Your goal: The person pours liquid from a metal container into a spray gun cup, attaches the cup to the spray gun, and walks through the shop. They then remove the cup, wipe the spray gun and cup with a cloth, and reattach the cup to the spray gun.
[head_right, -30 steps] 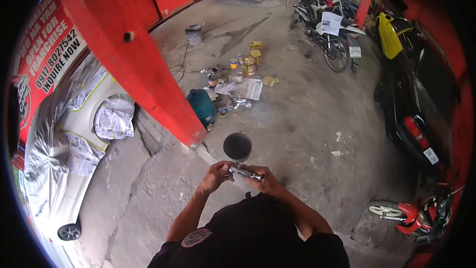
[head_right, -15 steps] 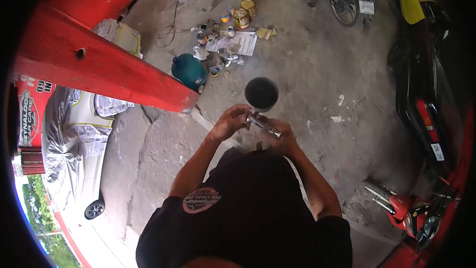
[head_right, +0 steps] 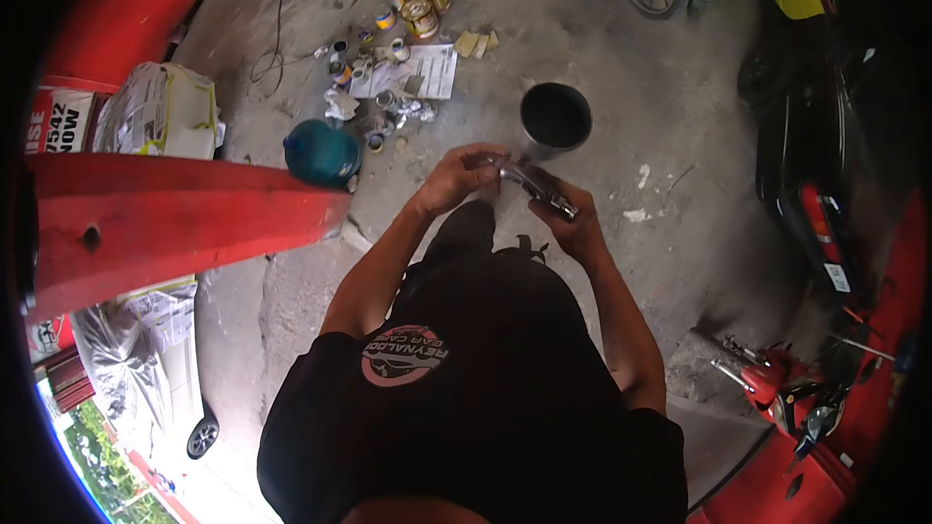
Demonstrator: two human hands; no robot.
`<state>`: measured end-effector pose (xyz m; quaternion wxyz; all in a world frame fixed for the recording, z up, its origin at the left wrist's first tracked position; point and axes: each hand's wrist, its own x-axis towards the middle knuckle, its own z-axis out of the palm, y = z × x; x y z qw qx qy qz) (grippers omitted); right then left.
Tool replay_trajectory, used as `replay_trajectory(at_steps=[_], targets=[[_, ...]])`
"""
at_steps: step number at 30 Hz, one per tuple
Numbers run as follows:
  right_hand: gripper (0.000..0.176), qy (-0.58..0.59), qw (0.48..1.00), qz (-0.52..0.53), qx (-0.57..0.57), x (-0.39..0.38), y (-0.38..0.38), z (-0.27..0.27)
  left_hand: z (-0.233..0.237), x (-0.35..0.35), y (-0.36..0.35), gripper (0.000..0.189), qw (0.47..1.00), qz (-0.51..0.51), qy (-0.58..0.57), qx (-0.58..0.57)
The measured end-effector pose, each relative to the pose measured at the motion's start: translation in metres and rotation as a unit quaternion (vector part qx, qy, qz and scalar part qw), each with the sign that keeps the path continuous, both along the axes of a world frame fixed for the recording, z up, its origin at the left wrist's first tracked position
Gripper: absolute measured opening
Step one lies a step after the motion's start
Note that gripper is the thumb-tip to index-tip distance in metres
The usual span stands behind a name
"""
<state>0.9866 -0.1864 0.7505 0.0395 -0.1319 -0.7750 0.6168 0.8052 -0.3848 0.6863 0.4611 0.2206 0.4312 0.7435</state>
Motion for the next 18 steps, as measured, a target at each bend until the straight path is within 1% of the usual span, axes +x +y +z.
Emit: replay_trajectory(at_steps=[1, 2, 3, 5, 6, 8, 9, 12, 13, 15, 16, 17, 18], targets=[[0.053, -0.006, 1.0, -0.009, -0.002, -0.016, 0.008, 0.001, 0.005, -0.016, 0.01, 0.037, 0.998, -0.024, -0.011, -0.062], [0.053, 0.007, 0.999, -0.005, 0.033, -0.032, 0.017, 0.001, 0.013, -0.037, 0.023, 0.036, 0.991, -0.047, -0.015, -0.121], [0.053, 0.054, 0.996, -0.002, 0.073, -0.049, 0.026, 0.001, 0.011, -0.053, 0.036, 0.041, 0.991, -0.055, -0.012, -0.124], [0.054, 0.025, 0.999, -0.034, 0.033, -0.082, 0.038, 0.021, 0.003, -0.097, 0.06, 0.036, 0.986, -0.109, -0.045, -0.115], [0.054, 0.029, 0.998, -0.046, 0.038, -0.098, 0.047, 0.025, 0.013, -0.112, 0.076, 0.036, 0.986, -0.12, -0.039, -0.111], [0.054, 0.003, 0.996, -0.079, -0.044, -0.125, 0.066, 0.028, 0.041, -0.136, 0.106, 0.034, 0.993, -0.065, -0.062, -0.074], [0.054, 0.011, 0.995, -0.089, -0.038, -0.14, 0.08, 0.03, 0.04, -0.154, 0.12, 0.034, 0.993, -0.075, -0.053, -0.068], [0.054, -0.033, 0.995, -0.074, -0.053, -0.184, 0.125, 0.027, 0.016, -0.209, 0.159, 0.039, 0.994, -0.101, -0.025, -0.035], [0.054, -0.03, 0.995, -0.078, -0.051, -0.2, 0.142, 0.022, 0.01, -0.227, 0.177, 0.039, 0.994, -0.104, -0.022, -0.033], [0.05, -0.001, 0.997, -0.069, -0.023, -0.232, 0.173, 0.01, 0.003, -0.258, 0.208, 0.039, 0.988, -0.126, -0.082, -0.044], [0.054, -0.02, 0.998, -0.058, -0.02, -0.25, 0.193, 0.005, 0.004, -0.271, 0.227, 0.036, 0.988, -0.122, -0.079, -0.051], [0.054, -0.015, 0.998, -0.057, -0.019, -0.268, 0.214, 0.001, 0.005, -0.288, 0.248, 0.036, 0.989, -0.121, -0.075, -0.051], [0.053, -0.013, 0.998, -0.052, -0.012, -0.287, 0.231, 0.004, 0.004, -0.304, 0.269, 0.032, 0.988, -0.116, -0.076, -0.061]])
